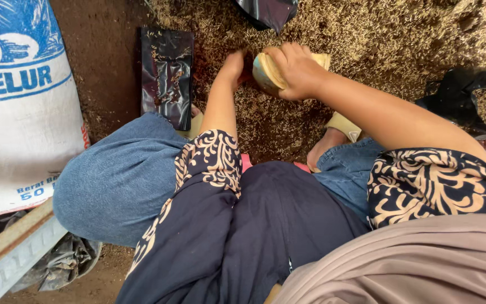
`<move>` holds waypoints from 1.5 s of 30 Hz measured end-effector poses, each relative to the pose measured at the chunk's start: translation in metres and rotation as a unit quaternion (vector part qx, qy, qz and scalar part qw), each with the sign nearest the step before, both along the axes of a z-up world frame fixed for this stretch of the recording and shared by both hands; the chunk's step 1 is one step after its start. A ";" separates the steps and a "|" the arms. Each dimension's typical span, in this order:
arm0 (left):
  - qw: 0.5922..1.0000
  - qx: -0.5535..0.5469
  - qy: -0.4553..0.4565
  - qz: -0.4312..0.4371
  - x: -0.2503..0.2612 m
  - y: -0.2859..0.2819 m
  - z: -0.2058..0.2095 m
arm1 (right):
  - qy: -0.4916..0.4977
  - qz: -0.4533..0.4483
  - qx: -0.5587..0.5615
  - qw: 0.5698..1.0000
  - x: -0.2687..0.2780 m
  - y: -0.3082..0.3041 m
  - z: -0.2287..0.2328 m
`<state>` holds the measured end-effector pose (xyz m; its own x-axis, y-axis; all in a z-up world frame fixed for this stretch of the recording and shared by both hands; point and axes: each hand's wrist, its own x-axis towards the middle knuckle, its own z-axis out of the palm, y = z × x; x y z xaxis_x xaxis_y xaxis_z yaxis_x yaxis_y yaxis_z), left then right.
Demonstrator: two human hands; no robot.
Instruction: The person scoops grains from a large sack into small black plastic bags using a scoop, then folds and seals each bag by hand. The process is repeated multiple times.
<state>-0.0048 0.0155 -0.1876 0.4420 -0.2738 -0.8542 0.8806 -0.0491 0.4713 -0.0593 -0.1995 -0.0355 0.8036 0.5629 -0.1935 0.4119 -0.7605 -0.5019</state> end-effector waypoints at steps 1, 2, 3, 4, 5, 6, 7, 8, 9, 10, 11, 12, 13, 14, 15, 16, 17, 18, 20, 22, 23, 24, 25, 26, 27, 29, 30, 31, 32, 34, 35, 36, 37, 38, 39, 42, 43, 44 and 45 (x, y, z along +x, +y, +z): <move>0.999 -0.024 -0.007 0.023 0.007 -0.005 -0.002 | 0.001 0.000 -0.003 1.000 0.006 -0.003 0.003; 0.998 -0.049 -0.013 0.045 0.014 -0.011 -0.002 | 0.001 -0.002 -0.005 1.000 0.011 -0.006 0.005; 0.997 -0.054 -0.024 0.053 0.020 -0.018 0.000 | 0.001 -0.003 -0.014 1.000 0.015 -0.008 0.008; 0.996 -0.059 -0.035 0.061 0.026 -0.024 0.002 | 0.000 -0.005 -0.022 1.000 0.020 -0.008 0.009; 0.995 -0.064 -0.046 0.068 0.030 -0.029 0.005 | -0.001 -0.007 -0.029 1.000 0.025 -0.010 0.010; 0.992 -0.086 -0.044 0.084 0.032 -0.033 0.008 | -0.017 -0.006 -0.026 1.000 0.030 -0.012 0.012; 0.988 -0.108 -0.042 0.100 0.033 -0.035 0.011 | -0.033 -0.004 -0.022 0.999 0.035 -0.014 0.013; 0.984 -0.131 -0.040 0.116 0.033 -0.038 0.013 | -0.049 -0.003 -0.019 0.999 0.040 -0.017 0.016; 0.980 -0.143 -0.074 0.120 0.033 -0.040 0.015 | -0.062 -0.001 -0.026 0.998 0.044 -0.021 0.020; 0.974 -0.155 -0.110 0.123 0.038 -0.041 0.016 | -0.076 0.000 -0.033 0.997 0.050 -0.024 0.024; 0.967 -0.168 -0.146 0.126 0.041 -0.043 0.017 | -0.091 0.001 -0.041 0.995 0.056 -0.028 0.029; 0.975 -0.122 -0.166 0.088 0.044 -0.045 0.016 | -0.100 0.007 -0.038 0.994 0.061 -0.031 0.035; 0.978 -0.075 -0.186 0.050 0.049 -0.047 0.015 | -0.110 0.012 -0.035 0.993 0.067 -0.036 0.041; 0.978 -0.027 -0.205 0.011 0.051 -0.048 0.012 | -0.119 0.018 -0.031 0.992 0.069 -0.039 0.047; 0.972 0.015 -0.236 -0.006 0.051 -0.048 0.009 | -0.113 0.030 -0.049 0.992 0.068 -0.041 0.053; 0.961 0.058 -0.268 -0.023 0.054 -0.048 0.007 | -0.111 0.043 -0.067 0.991 0.067 -0.045 0.060; 0.948 0.101 -0.299 -0.039 0.054 -0.047 0.005 | -0.108 0.055 -0.085 0.989 0.064 -0.048 0.065; 0.934 0.154 -0.318 -0.050 0.051 -0.045 0.003 | -0.120 0.077 -0.090 0.986 0.057 -0.054 0.070; 0.898 0.255 -0.351 -0.071 0.039 -0.034 0.001 | -0.141 0.121 -0.102 0.977 0.029 -0.066 0.073; 0.874 0.321 -0.355 -0.084 0.030 -0.024 0.001 | -0.149 0.177 -0.109 0.967 -0.004 -0.075 0.066; 0.860 0.354 -0.357 -0.091 0.027 -0.020 0.003 | -0.170 0.197 -0.107 0.960 -0.019 -0.075 0.057; 0.848 0.375 -0.352 -0.129 0.026 -0.018 0.005 | -0.193 0.217 -0.104 0.951 -0.031 -0.072 0.044; 0.834 0.396 -0.347 -0.166 0.026 -0.016 0.007 | -0.218 0.212 -0.092 0.948 -0.043 -0.070 0.029; 0.817 0.417 -0.341 -0.204 0.028 -0.015 0.008 | -0.244 0.207 -0.078 0.944 -0.055 -0.066 0.014; 0.817 0.410 -0.339 -0.223 0.029 -0.016 0.009 | -0.262 0.210 -0.069 0.940 -0.064 -0.065 -0.002; 0.817 0.398 -0.328 -0.259 0.026 -0.022 0.007 | -0.293 0.218 -0.047 0.930 -0.076 -0.065 -0.032; 0.817 0.398 -0.327 -0.261 0.025 -0.025 0.003 | -0.293 0.230 -0.045 0.927 -0.083 -0.071 -0.043; 0.817 0.397 -0.326 -0.263 0.023 -0.029 -0.001 | -0.293 0.242 -0.042 0.924 -0.089 -0.079 -0.051; 0.817 0.395 -0.328 -0.263 0.027 -0.036 -0.005 | -0.294 0.256 -0.044 0.920 -0.092 -0.088 -0.056; 0.805 0.389 -0.361 -0.265 0.034 -0.049 -0.012 | -0.259 0.247 -0.108 0.928 -0.086 -0.093 -0.065; 0.799 0.387 -0.377 -0.265 0.040 -0.054 -0.014 | -0.241 0.243 -0.139 0.929 -0.078 -0.094 -0.068; 0.812 0.363 -0.382 -0.251 0.042 -0.057 -0.014 | -0.216 0.224 -0.151 0.938 -0.070 -0.092 -0.071; 0.825 0.338 -0.386 -0.237 0.044 -0.063 -0.014 | -0.190 0.205 -0.162 0.946 -0.057 -0.089 -0.075; 0.836 0.313 -0.393 -0.223 0.048 -0.069 -0.010 | -0.165 0.183 -0.174 0.953 -0.041 -0.086 -0.078; 0.850 0.278 -0.395 -0.211 0.049 -0.074 -0.004 | -0.190 0.164 -0.157 0.955 -0.024 -0.084 -0.079; 0.883 0.178 -0.375 -0.219 0.059 -0.097 0.023 | -0.252 0.163 -0.153 0.942 0.026 -0.085 -0.074; 0.890 0.149 -0.346 -0.257 0.060 -0.108 0.032 | -0.268 0.171 -0.159 0.935 0.035 -0.083 -0.071; 0.894 0.118 -0.315 -0.294 0.060 -0.115 0.039 | -0.287 0.162 -0.140 0.934 0.041 -0.081 -0.068; 0.869 0.126 -0.392 -0.274 0.060 -0.117 0.045 | -0.306 0.152 -0.121 0.932 0.046 -0.079 -0.065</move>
<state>0.0553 -0.1019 -0.1427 0.7780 -0.4744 -0.4118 0.1049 -0.5481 0.8298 -0.0128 -0.2782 -0.1002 0.6151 0.7824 0.0975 0.7800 -0.6219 0.0695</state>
